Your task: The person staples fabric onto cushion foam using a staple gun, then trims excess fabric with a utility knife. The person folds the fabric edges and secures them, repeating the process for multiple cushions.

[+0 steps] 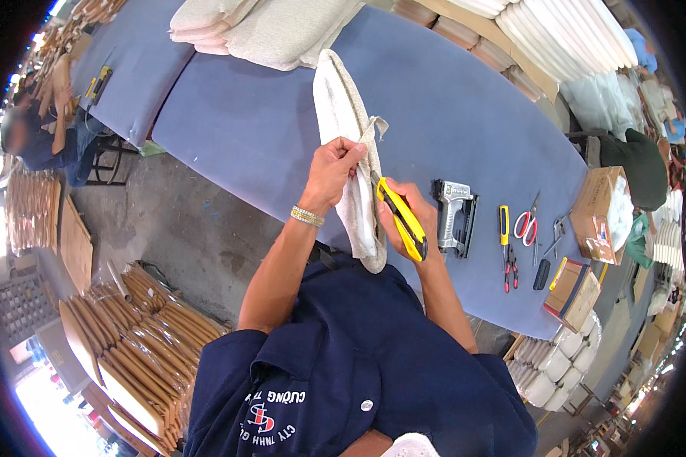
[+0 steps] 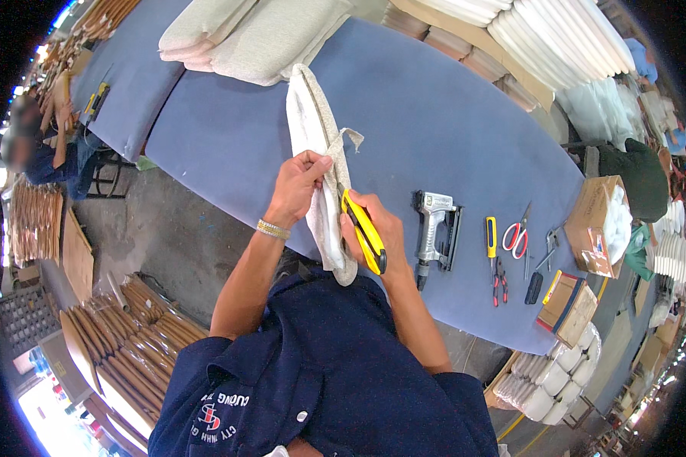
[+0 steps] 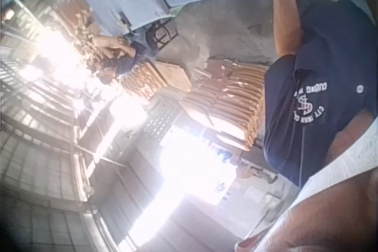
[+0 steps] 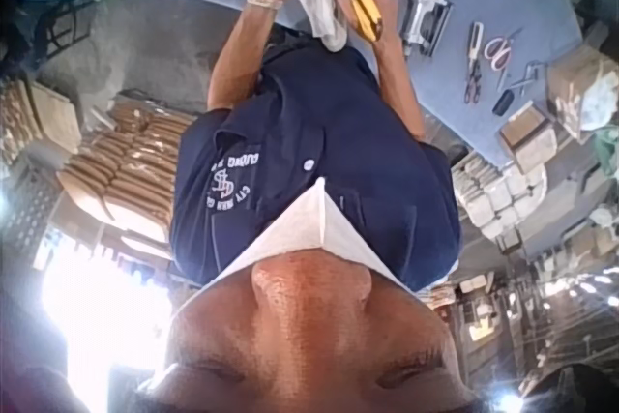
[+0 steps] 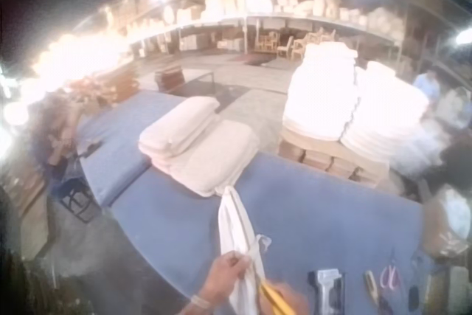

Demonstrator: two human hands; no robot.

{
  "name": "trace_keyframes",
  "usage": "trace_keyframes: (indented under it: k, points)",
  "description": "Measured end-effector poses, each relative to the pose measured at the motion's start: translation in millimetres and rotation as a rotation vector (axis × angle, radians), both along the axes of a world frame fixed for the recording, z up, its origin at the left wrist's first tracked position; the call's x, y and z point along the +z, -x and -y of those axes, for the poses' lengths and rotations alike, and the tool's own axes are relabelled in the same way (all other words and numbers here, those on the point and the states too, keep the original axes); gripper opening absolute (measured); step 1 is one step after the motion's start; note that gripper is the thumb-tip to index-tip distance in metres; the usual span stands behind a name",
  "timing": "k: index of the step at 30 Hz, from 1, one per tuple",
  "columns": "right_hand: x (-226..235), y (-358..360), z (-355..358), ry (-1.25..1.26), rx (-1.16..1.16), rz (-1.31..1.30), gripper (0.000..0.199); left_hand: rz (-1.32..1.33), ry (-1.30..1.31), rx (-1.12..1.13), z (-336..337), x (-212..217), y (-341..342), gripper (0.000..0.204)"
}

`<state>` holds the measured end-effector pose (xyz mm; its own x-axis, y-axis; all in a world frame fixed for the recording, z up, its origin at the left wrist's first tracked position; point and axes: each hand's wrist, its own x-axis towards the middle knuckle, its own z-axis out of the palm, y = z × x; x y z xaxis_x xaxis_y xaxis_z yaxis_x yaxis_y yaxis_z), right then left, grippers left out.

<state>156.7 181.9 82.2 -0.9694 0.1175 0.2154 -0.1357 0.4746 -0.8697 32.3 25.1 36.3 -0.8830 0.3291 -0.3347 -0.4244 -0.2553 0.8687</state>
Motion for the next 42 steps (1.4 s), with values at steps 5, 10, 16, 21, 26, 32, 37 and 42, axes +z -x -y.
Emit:
trace_keyframes:
  k: [5, 10, 16, 21, 26, 32, 37, 42]
  points:
    - [0, -22, -3, 0.033, -0.058, 0.073, 0.03, -0.018, 0.007, 0.064, -13, 3, -2, 0.016]
    - [6, -45, -4, 0.035, -0.049, 0.119, 0.029, 0.018, -0.018, 0.092, -16, -1, -9, 0.017]
    - [9, -78, 0, 0.054, -0.025, 0.266, 0.031, 0.049, -0.038, 0.139, -18, -13, -8, 0.017]
    - [13, -79, 2, 0.027, -0.021, 0.161, 0.031, -0.117, 0.041, 0.091, -16, 16, -15, 0.017]
    - [8, -75, 5, 0.013, -0.054, 0.096, 0.03, -0.395, 0.248, -0.147, -3, 81, -43, 0.015]
    - [9, -72, 9, -0.01, 0.024, 0.134, 0.031, -0.343, 0.513, -0.019, 28, 54, -43, 0.022]
    - [4, -70, 16, 0.001, 0.062, 0.129, 0.032, -0.555, 0.876, -0.196, 26, 58, -78, 0.032]
    - [6, -70, 17, -0.009, 0.066, 0.12, 0.032, -0.85, 1.02, -0.183, 17, 53, -88, 0.026]
